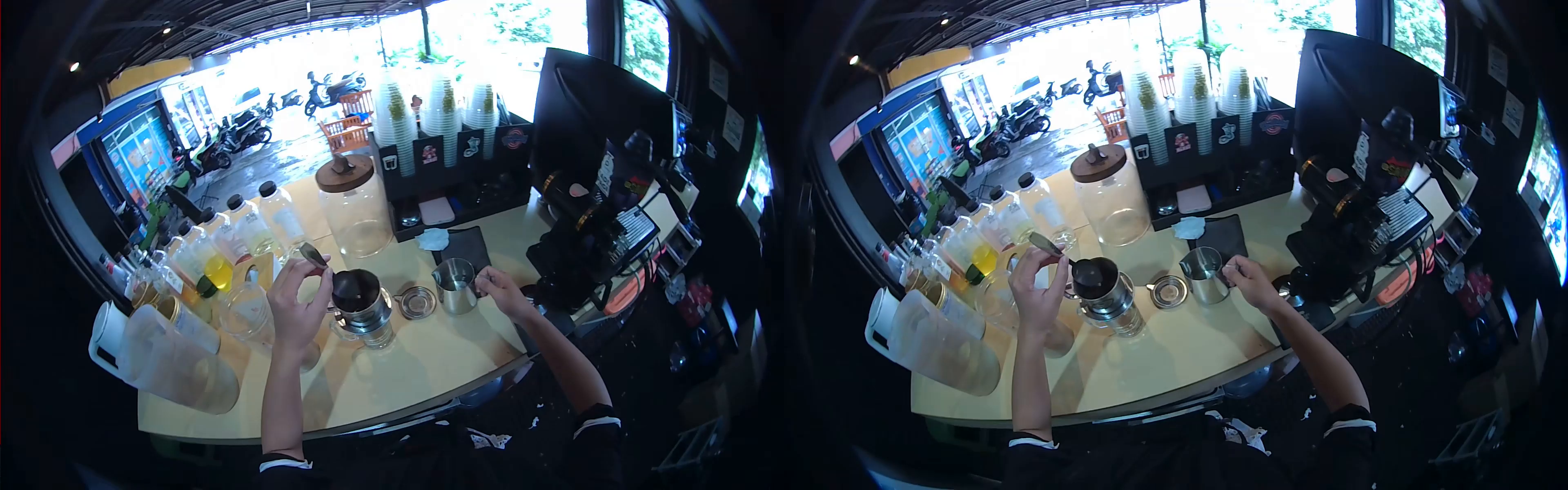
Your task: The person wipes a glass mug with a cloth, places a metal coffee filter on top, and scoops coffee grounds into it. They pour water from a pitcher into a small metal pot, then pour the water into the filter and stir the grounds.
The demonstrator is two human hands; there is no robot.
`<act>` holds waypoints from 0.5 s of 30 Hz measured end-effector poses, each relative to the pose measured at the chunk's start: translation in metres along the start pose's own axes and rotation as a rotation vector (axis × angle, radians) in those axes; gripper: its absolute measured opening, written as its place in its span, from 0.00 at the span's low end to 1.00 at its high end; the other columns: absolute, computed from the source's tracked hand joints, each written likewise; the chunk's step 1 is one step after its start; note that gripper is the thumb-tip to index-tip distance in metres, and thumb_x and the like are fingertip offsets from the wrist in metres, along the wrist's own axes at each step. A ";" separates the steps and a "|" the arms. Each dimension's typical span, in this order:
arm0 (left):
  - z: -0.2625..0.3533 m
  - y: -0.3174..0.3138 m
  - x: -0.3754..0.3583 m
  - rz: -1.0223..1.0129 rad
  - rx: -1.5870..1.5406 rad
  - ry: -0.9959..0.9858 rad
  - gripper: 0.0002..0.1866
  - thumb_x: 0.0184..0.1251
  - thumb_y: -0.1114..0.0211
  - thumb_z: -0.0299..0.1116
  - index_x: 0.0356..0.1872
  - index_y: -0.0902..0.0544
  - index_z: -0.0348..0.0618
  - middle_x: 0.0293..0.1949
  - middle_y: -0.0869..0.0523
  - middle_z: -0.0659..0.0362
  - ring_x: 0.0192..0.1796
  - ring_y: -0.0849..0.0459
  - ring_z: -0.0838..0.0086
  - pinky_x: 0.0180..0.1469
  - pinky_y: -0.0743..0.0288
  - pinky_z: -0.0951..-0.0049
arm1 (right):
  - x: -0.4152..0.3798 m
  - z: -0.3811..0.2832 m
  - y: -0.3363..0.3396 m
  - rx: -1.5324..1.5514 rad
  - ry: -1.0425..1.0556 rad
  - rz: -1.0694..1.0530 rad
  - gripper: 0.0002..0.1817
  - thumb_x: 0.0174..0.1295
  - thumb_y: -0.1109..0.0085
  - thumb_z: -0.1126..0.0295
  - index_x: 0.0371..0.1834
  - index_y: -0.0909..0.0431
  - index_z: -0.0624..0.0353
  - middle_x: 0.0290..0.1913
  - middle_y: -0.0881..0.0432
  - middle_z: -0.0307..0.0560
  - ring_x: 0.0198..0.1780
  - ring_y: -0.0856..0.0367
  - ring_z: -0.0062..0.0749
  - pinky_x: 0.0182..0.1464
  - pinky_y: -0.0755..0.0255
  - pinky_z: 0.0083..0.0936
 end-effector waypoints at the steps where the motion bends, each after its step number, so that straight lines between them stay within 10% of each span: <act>1: 0.000 0.002 0.000 0.026 -0.009 0.032 0.07 0.55 0.34 0.20 0.36 0.19 0.35 0.31 0.17 0.56 0.33 0.16 0.72 0.37 0.23 0.74 | 0.001 -0.010 -0.003 0.002 -0.012 0.038 0.08 0.66 0.48 0.69 0.31 0.29 0.59 0.27 0.28 0.33 0.31 0.33 0.15 0.36 0.37 0.16; 15: 0.002 0.023 0.001 0.216 -0.143 0.217 0.09 0.55 0.35 0.19 0.38 0.19 0.33 0.33 0.19 0.58 0.33 0.17 0.77 0.35 0.18 0.78 | 0.066 -0.156 -0.058 0.134 0.280 -0.175 0.07 0.68 0.48 0.70 0.33 0.32 0.60 0.28 0.25 0.35 0.31 0.27 0.10 0.33 0.33 0.12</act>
Point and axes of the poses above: each hand's wrist, its own x-axis towards the middle knuckle, its own y-axis out of the back of the hand, z = x × y, the point moved 1 cm from there along x, towards the middle knuckle
